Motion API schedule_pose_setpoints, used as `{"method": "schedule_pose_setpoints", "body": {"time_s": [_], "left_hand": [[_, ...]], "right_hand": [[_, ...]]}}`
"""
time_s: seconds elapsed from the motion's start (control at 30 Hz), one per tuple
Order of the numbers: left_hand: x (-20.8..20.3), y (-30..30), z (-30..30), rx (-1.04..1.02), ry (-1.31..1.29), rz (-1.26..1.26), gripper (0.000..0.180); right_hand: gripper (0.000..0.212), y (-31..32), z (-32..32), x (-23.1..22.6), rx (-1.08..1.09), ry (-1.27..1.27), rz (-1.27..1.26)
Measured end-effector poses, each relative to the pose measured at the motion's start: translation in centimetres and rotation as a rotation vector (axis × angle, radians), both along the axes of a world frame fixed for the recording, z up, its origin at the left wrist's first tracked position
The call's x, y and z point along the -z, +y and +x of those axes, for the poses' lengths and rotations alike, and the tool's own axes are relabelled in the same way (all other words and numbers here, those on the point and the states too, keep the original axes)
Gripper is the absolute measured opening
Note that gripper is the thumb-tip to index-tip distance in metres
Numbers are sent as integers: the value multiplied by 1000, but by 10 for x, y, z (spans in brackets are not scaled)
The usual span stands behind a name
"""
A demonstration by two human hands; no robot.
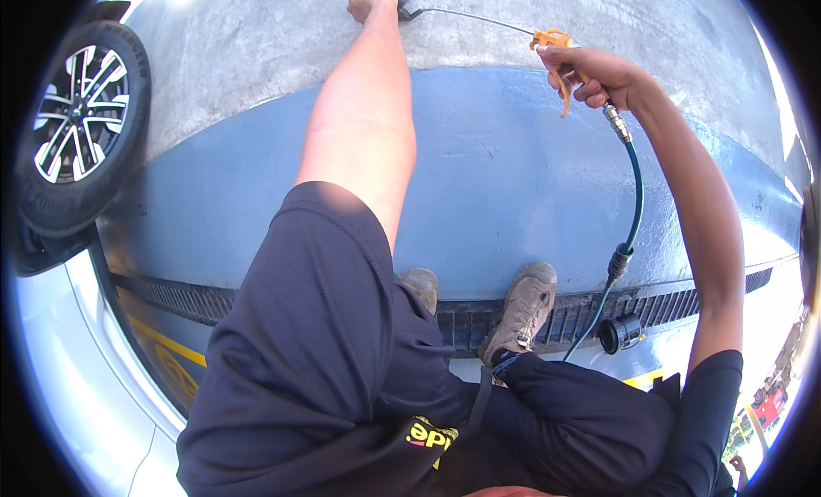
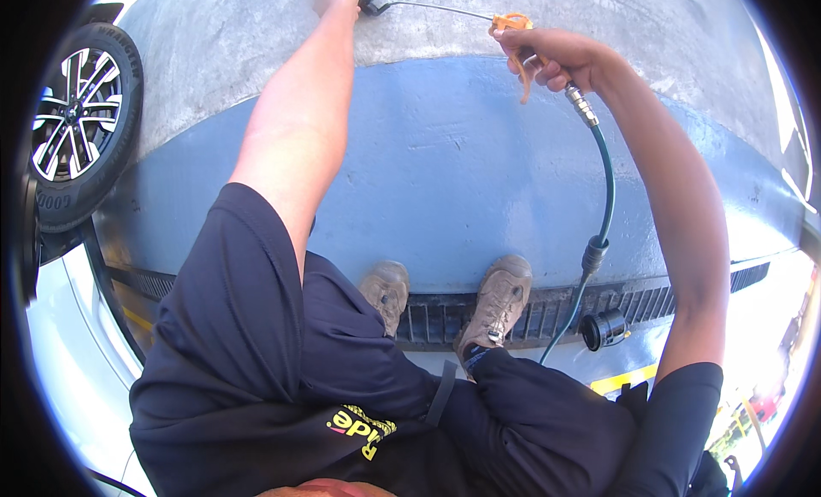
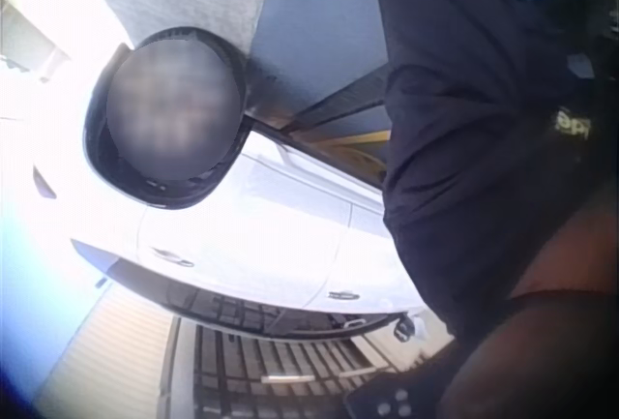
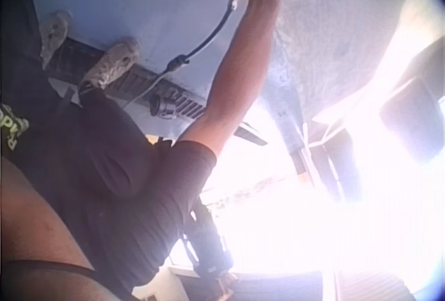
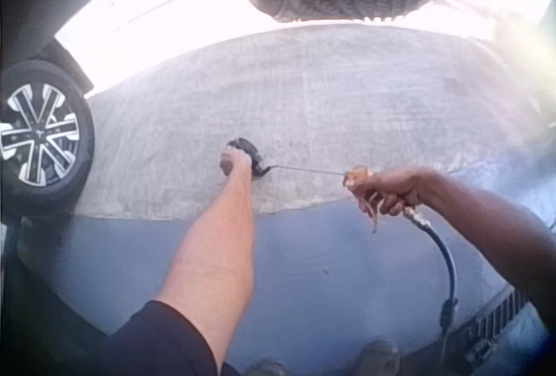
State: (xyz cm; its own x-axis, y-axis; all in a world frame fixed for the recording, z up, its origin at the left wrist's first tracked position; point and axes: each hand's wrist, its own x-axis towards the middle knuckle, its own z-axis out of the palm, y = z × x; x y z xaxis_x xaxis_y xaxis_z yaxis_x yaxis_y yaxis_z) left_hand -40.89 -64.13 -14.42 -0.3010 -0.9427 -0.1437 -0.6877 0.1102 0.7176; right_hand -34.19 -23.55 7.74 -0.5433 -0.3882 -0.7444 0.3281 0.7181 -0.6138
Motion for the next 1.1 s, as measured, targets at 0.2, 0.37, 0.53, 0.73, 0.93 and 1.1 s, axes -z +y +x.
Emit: {"method": "schedule_pose_setpoints", "body": {"time_s": [0.2, 0.37, 0.53, 0.73, 0.93, 1.1], "left_hand": [[54, -60, -17, 247, -128, 138, 47], [65, -140, 15, 66, -57, 75, 36], [79, -106, 24, 136, -156, 128, 41], [-7, -30, -1, -102, -90, 161, 52], [-78, 51, 46, -72, 117, 398, 58], [-94, 38, 56, -93, 83, 380, 58]], "right_hand": [[40, 59, -18, 13, -54, -68, -42], [31, -4, -25, 34, -191, -275, -284], [33, -16, -17, 47, -197, -263, -263], [46, -5, -3, 31, -100, -191, -219], [43, 9, 3, -1, 5, -67, 27], [44, 6, 2, -7, -53, -82, -37]]}}
